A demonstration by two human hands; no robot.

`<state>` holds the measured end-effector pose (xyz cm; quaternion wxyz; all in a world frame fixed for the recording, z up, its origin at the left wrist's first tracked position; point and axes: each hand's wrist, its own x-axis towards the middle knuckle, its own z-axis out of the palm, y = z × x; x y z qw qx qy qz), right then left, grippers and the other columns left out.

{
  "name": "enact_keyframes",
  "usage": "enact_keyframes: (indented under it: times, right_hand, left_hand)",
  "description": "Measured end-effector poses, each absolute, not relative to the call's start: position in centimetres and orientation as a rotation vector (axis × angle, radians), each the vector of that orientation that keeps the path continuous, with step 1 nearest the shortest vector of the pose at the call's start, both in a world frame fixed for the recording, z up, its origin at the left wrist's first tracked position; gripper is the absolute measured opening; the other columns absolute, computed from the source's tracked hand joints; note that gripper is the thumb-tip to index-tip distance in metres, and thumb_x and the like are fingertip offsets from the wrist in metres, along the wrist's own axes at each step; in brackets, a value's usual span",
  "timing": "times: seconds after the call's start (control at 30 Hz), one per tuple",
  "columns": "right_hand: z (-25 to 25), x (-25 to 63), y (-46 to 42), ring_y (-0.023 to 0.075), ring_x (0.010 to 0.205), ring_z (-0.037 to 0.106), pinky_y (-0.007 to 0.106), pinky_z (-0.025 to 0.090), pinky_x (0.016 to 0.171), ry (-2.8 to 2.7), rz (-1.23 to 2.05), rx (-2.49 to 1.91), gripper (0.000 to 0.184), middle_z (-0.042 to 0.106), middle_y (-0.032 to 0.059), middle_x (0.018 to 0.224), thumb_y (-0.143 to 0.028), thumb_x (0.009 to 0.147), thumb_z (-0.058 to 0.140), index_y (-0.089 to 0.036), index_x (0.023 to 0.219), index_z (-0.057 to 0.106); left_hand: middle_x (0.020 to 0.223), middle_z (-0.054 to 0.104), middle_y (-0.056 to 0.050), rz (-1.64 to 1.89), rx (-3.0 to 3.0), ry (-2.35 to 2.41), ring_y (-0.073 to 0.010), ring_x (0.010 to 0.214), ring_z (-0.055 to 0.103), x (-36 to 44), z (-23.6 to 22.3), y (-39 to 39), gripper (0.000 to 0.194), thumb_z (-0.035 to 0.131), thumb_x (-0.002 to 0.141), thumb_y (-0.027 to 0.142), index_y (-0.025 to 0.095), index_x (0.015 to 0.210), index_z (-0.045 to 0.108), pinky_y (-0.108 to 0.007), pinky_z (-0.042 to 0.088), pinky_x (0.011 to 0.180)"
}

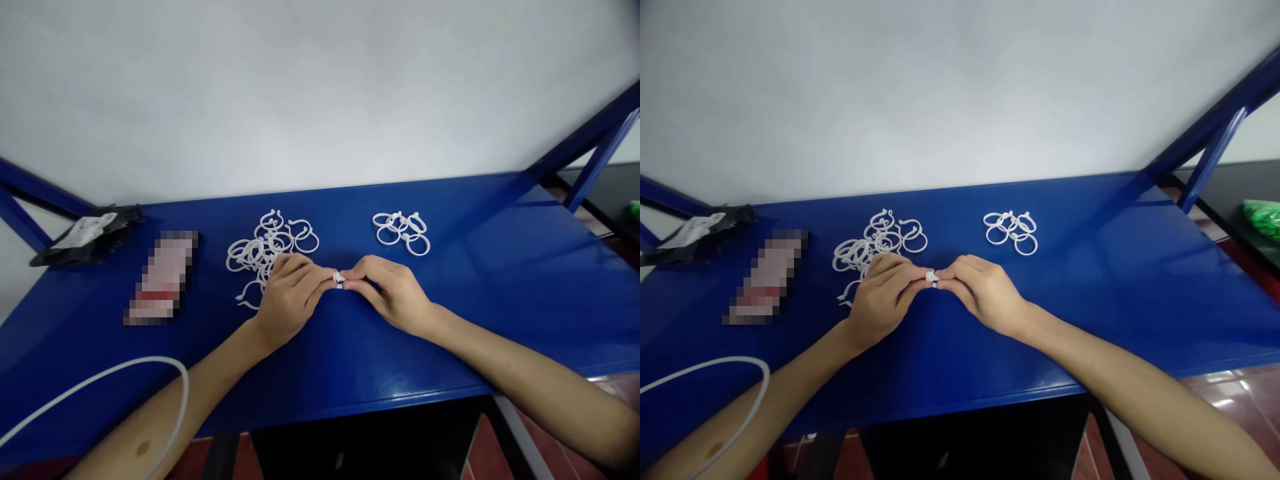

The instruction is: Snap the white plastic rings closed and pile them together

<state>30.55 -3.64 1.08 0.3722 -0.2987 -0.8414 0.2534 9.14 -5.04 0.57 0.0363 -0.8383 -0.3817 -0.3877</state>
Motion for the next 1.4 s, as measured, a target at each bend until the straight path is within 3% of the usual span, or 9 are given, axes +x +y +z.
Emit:
enact_keyframes:
  times: [0.37, 0.47, 0.57, 0.7, 0.9, 1.1, 1.4]
  right_hand:
    - [1.7, 30.6, -4.5, 0.0163, 0.068, 0.055, 0.030, 0.048, 0.062, -2.459, 0.263, -0.690, 0.026, 0.066, 0.0062, 0.078, -0.020, 0.104, 0.043, -0.015, 0.092, 0.065]
    - [2.1, 30.9, -3.6, 0.0176, 0.078, 0.061, 0.032, 0.052, 0.069, -2.444, 0.236, -0.677, 0.021, 0.071, 0.0072, 0.089, -0.023, 0.103, 0.047, -0.016, 0.100, 0.067]
    - [2.5, 32.4, -1.8, 0.0210, 0.089, 0.065, 0.035, 0.054, 0.076, -2.371, 0.127, -0.830, 0.021, 0.072, 0.0089, 0.099, -0.026, 0.102, 0.050, -0.018, 0.105, 0.069]
    - [2.7, 36.1, 1.3, 0.0244, 0.087, 0.064, 0.038, 0.053, 0.073, -2.224, -0.096, -1.211, 0.027, 0.069, 0.0114, 0.095, -0.034, 0.101, 0.052, -0.019, 0.101, 0.074]
    - [2.2, 39.6, 3.9, 0.0220, 0.077, 0.060, 0.037, 0.048, 0.070, -2.254, -0.067, -1.436, 0.019, 0.070, 0.0064, 0.084, -0.032, 0.096, 0.059, -0.019, 0.094, 0.073]
    - [1.4, 39.4, 4.0, 0.0243, 0.085, 0.058, 0.037, 0.047, 0.069, -2.265, -0.128, -1.487, 0.021, 0.070, 0.0084, 0.092, -0.034, 0.095, 0.059, -0.020, 0.094, 0.074]
    - [2.8, 37.5, 2.2, 0.0233, 0.080, 0.058, 0.038, 0.048, 0.072, -2.147, -0.177, -1.341, 0.025, 0.068, 0.0085, 0.085, -0.038, 0.098, 0.056, -0.020, 0.093, 0.072]
  left_hand:
    - [0.068, 0.068, 0.001, -1.137, -2.567, -0.969, -0.0162, 0.073, 0.059, 9.7, 1.1, -6.0, 0.016, 0.062, 0.091, 0.006, 0.019, 0.082, 0.060, -0.031, 0.046, 0.071]
    - [0.078, 0.072, 0.000, -1.073, -2.555, -1.001, -0.0180, 0.079, 0.060, 9.3, 1.3, -5.5, 0.004, 0.064, 0.094, 0.019, 0.019, 0.090, 0.062, -0.034, 0.047, 0.077]
    - [0.093, 0.074, -0.005, -0.857, -2.486, -1.168, -0.0223, 0.089, 0.060, 8.5, 0.9, -4.7, 0.019, 0.062, 0.096, 0.032, 0.017, 0.106, 0.065, -0.037, 0.045, 0.083]
    - [0.109, 0.070, -0.012, -0.535, -2.386, -1.366, -0.0294, 0.099, 0.057, 7.4, -0.2, -3.5, 0.027, 0.059, 0.096, 0.030, 0.012, 0.114, 0.066, -0.043, 0.043, 0.085]
    - [0.092, 0.070, -0.008, -0.388, -2.374, -1.392, -0.0281, 0.092, 0.055, 7.0, -0.5, -2.9, 0.018, 0.052, 0.098, 0.023, 0.017, 0.094, 0.069, -0.042, 0.039, 0.079]
    - [0.078, 0.067, -0.005, -0.583, -2.358, -1.352, -0.0250, 0.083, 0.055, 7.5, 0.1, -3.4, 0.012, 0.053, 0.094, 0.018, 0.017, 0.087, 0.062, -0.040, 0.039, 0.077]
    - [0.069, 0.061, -0.001, -0.865, -2.395, -1.187, -0.0186, 0.070, 0.052, 8.8, 1.2, -4.7, 0.007, 0.057, 0.090, 0.012, 0.017, 0.084, 0.057, -0.034, 0.041, 0.070]
